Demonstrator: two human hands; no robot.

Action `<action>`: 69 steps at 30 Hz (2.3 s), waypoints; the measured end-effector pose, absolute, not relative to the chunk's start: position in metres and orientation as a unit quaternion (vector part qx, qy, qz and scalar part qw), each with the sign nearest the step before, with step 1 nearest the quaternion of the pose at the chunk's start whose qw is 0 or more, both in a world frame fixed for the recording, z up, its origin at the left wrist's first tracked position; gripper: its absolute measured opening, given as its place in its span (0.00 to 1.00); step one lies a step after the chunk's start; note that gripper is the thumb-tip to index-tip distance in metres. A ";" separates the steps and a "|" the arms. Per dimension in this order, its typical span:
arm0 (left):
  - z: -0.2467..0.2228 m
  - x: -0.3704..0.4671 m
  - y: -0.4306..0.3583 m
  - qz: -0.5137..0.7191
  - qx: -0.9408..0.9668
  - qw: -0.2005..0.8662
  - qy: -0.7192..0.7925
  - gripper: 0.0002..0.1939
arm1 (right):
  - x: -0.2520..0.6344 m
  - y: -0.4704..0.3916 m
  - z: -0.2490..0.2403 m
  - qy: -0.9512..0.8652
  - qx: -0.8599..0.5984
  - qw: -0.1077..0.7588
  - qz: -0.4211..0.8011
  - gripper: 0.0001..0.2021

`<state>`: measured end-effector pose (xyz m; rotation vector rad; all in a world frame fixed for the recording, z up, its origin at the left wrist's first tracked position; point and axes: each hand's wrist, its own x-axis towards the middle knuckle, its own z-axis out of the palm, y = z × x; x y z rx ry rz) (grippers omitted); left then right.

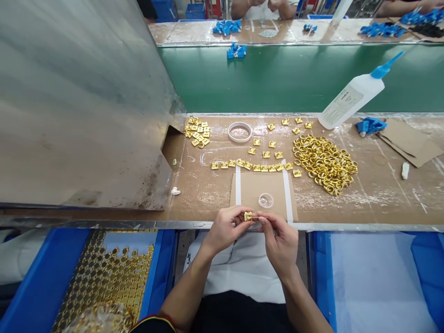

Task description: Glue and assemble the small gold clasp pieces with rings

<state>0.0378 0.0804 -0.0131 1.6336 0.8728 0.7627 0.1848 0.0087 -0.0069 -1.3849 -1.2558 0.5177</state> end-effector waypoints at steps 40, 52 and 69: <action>-0.013 0.038 0.080 0.308 0.686 0.544 0.372 0.13 | 0.186 0.009 -0.003 -0.519 -0.597 0.567 0.229 0.08; -0.012 0.038 0.080 0.310 0.693 0.535 0.371 0.14 | 0.187 0.008 -0.004 -0.529 -0.595 0.558 0.234 0.09; -0.011 0.039 0.079 0.315 0.687 0.537 0.375 0.12 | 0.185 0.009 -0.003 -0.528 -0.585 0.573 0.226 0.10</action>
